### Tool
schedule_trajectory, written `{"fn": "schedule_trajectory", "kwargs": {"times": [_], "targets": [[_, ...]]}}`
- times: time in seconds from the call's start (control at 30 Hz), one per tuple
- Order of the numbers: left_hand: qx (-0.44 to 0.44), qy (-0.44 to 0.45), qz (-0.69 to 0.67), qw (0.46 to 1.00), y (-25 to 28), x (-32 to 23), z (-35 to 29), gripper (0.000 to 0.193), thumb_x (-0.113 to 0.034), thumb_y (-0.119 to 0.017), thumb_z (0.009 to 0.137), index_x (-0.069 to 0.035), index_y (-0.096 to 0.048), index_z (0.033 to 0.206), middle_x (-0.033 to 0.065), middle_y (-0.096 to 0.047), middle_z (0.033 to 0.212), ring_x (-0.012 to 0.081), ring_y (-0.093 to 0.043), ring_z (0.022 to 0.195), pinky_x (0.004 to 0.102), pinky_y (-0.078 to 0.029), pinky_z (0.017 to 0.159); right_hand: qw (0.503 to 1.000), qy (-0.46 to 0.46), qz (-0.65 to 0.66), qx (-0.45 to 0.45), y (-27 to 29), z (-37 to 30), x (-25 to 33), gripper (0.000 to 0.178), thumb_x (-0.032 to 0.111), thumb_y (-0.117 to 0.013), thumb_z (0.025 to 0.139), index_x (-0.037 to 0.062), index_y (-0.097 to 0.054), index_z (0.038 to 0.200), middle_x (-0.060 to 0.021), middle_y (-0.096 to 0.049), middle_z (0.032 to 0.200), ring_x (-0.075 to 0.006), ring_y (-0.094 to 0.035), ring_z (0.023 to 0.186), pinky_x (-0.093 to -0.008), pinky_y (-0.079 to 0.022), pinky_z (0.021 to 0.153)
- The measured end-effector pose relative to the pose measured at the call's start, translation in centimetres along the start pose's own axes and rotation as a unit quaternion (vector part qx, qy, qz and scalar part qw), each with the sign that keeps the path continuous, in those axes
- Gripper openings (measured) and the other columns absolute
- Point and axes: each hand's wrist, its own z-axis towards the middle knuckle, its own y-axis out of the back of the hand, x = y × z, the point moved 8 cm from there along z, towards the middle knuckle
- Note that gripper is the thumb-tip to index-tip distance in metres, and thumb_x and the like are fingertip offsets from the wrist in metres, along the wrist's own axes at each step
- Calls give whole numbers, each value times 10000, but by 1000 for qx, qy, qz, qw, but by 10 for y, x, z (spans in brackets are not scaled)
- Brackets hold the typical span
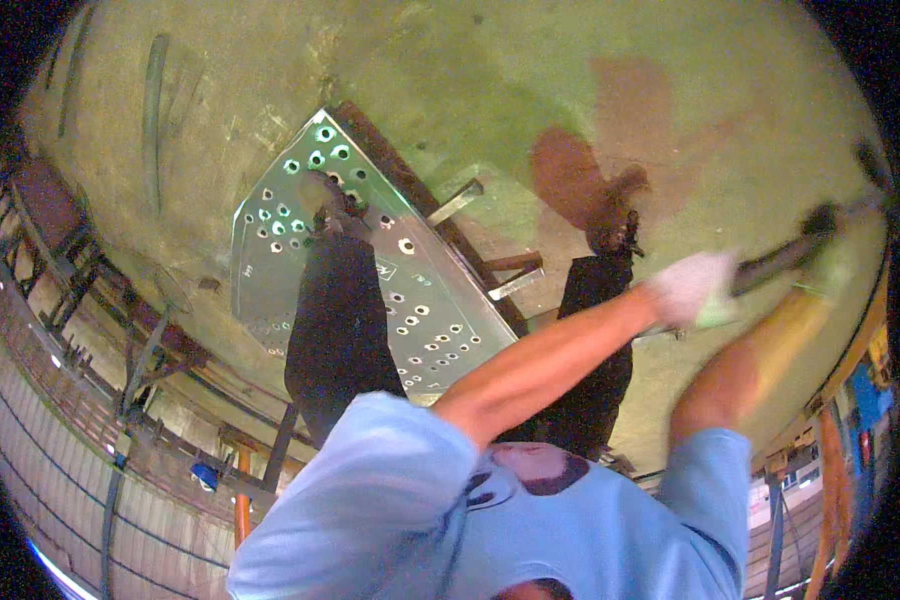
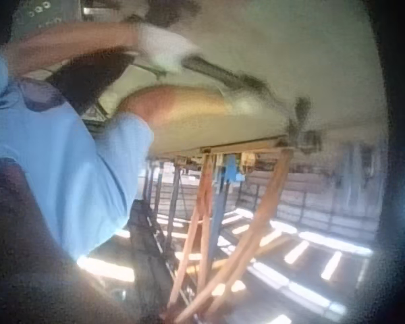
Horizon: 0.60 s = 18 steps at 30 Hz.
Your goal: The person uses a sledgehammer to strike a metal plate resting on wooden blocks, repeatedly adjusting the plate's position. Later, the person uses a chain hoist to lift the metal plate.
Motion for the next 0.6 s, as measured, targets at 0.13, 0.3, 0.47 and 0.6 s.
{"fn": "schedule_trajectory", "kwargs": {"times": [0.13,0.3,0.47,0.6], "targets": [[-122,414,-107,896,36,155,-220,529,-231,-623,827,31,-463,1258,149,-622,987,222,-615,735,375,-516,658,955,-49,-171,239,-289,-234,-140,166,190,-527,851,92,-651,800,-140,-626,737,-285,-615,679,-396,-490,597],[-180,528,-156,815,3,173,-342,528,-241,-695,777,21,-474,1178,95,-576,823,171,-571,628,335,-509,565,816,71,-340,462,-363,-423,-226,173,152,-505,862,91,-649,788,-164,-645,759,-304,-646,719,-409,-510,623],[-102,377,-103,915,1,122,-268,677,-283,-693,765,64,-400,1267,185,-596,935,243,-598,826,360,-511,759,905,-342,168,187,-261,-322,-197,75,182,-642,827,114,-613,816,-28,-558,697,-192,-555,623,-372,-454,563],[30,241,-22,970,-37,45,-149,754,-273,-661,762,84,-345,1346,313,-607,1071,384,-628,968,418,-509,863,969,-210,54,116,-97,-167,-98,232,352,-560,916,133,-632,891,19,-500,653,-143,-465,573,-315,-403,530]]}}
